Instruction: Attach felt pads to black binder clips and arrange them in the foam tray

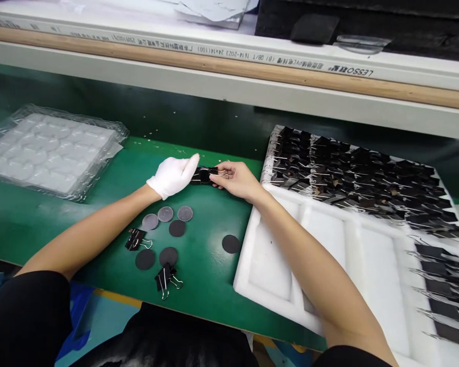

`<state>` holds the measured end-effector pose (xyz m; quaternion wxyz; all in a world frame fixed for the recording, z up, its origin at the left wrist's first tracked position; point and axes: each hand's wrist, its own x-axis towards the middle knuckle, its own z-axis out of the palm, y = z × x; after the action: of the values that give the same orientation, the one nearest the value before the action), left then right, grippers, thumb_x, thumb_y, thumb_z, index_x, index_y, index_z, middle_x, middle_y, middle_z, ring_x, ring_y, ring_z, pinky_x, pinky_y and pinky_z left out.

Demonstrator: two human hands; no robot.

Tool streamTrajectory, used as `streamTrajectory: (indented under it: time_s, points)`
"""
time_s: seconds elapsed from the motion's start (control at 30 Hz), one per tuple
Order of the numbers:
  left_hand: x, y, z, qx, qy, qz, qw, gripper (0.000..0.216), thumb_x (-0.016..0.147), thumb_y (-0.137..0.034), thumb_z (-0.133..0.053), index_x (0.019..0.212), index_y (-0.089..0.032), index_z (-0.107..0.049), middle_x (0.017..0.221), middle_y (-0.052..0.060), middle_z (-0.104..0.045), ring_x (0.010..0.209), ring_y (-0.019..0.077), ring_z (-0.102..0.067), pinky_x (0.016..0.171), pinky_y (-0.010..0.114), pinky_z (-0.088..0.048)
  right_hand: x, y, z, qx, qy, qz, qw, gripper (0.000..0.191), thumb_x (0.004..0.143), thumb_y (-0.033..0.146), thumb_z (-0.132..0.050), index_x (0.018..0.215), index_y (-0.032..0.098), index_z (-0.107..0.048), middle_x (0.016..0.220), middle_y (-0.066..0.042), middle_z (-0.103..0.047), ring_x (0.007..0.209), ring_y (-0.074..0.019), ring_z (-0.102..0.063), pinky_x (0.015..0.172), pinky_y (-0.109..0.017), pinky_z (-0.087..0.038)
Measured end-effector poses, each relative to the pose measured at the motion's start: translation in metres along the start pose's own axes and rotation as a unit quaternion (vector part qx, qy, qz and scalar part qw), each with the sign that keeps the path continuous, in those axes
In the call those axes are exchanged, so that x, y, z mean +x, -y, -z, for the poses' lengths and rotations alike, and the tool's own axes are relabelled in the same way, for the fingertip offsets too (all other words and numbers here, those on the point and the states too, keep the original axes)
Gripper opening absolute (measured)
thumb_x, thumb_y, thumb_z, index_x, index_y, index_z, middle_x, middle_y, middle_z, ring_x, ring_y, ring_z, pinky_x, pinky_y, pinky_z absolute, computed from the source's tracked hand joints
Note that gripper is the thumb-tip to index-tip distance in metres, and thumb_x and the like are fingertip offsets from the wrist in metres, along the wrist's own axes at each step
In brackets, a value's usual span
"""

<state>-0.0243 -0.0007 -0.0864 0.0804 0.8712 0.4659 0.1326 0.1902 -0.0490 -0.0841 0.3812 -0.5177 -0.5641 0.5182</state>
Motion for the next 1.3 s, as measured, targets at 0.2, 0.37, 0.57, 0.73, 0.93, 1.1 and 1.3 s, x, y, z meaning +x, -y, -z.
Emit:
streamTrajectory:
  time_s: [0.2, 0.37, 0.57, 0.73, 0.93, 1.1, 1.3]
  points:
    - [0.001, 0.005, -0.004, 0.145, 0.044, -0.083, 0.985, 0.052, 0.103, -0.029, -0.030, 0.144, -0.005, -0.051, 0.088, 0.021, -0.075, 0.076, 0.0303, -0.072, 0.064, 0.035, -0.043, -0.001, 0.002, 0.000, -0.004, 0.009, -0.009, 1.000, 0.048, 0.062, 0.056, -0.092, 0.083, 0.018, -0.071, 0.073, -0.005, -0.072, 0.072, -0.0206, -0.071, 0.069, -0.035, -0.062]
    - [0.002, 0.006, -0.006, 0.148, 0.035, -0.086, 0.985, 0.052, 0.104, -0.030, -0.027, 0.142, -0.005, -0.053, 0.088, 0.021, -0.075, 0.077, 0.0316, -0.072, 0.064, 0.036, -0.045, 0.000, -0.002, -0.001, 0.004, 0.007, -0.002, 1.000, 0.047, 0.061, 0.053, -0.093, 0.084, 0.019, -0.070, 0.074, -0.004, -0.071, 0.072, -0.0205, -0.070, 0.068, -0.035, -0.062]
    - [0.004, 0.001, 0.001, 0.073, 0.024, -0.014, 0.997, 0.058, 0.108, -0.041, -0.021, 0.112, -0.016, -0.073, 0.075, 0.012, -0.073, 0.076, 0.0256, -0.073, 0.064, 0.031, -0.043, 0.005, -0.003, 0.000, -0.078, -0.020, 0.058, 0.995, 0.034, 0.073, 0.040, -0.082, 0.096, 0.019, -0.069, 0.086, -0.005, -0.072, 0.078, -0.0203, -0.068, 0.069, -0.034, -0.058]
    - [0.005, 0.000, 0.009, 0.035, 0.033, -0.003, 0.999, 0.066, 0.106, -0.046, -0.018, 0.088, -0.017, -0.074, 0.073, 0.012, -0.073, 0.072, 0.0236, -0.071, 0.061, 0.030, -0.042, 0.007, 0.004, -0.004, -0.200, -0.025, 0.104, 0.974, 0.026, 0.079, 0.032, -0.077, 0.101, 0.018, -0.071, 0.094, -0.004, -0.074, 0.086, -0.0185, -0.068, 0.083, -0.033, -0.053]
    - [-0.001, 0.017, 0.010, -0.117, 0.026, -0.018, 0.993, 0.065, 0.105, -0.050, -0.014, 0.088, -0.022, -0.071, 0.085, 0.005, -0.078, 0.073, 0.0215, -0.069, 0.073, 0.031, -0.048, -0.028, 0.032, -0.002, -0.423, -0.057, 0.096, 0.899, 0.017, 0.092, 0.021, -0.068, 0.109, 0.020, -0.069, 0.112, -0.007, -0.071, 0.102, -0.0237, -0.064, 0.087, -0.035, -0.046]
    - [-0.002, 0.013, 0.018, -0.155, 0.059, 0.028, 0.986, 0.061, 0.104, -0.053, -0.022, 0.073, -0.026, -0.067, 0.096, -0.005, -0.078, 0.078, 0.0200, -0.067, 0.080, 0.033, -0.047, -0.129, 0.059, 0.042, -0.536, -0.182, 0.134, 0.813, 0.022, 0.100, 0.016, -0.049, 0.116, 0.019, -0.064, 0.114, -0.013, -0.066, 0.107, -0.0286, -0.061, 0.092, -0.043, -0.045]
    - [0.004, 0.004, 0.022, -0.141, 0.074, 0.045, 0.986, 0.047, 0.099, -0.052, -0.033, 0.075, -0.030, -0.068, 0.101, -0.012, -0.077, 0.085, 0.0218, -0.067, 0.073, 0.034, -0.046, -0.308, 0.051, 0.126, -0.498, -0.329, 0.070, 0.800, 0.017, 0.098, 0.029, -0.056, 0.111, 0.027, -0.066, 0.120, -0.012, -0.066, 0.117, -0.0293, -0.065, 0.102, -0.047, -0.052]
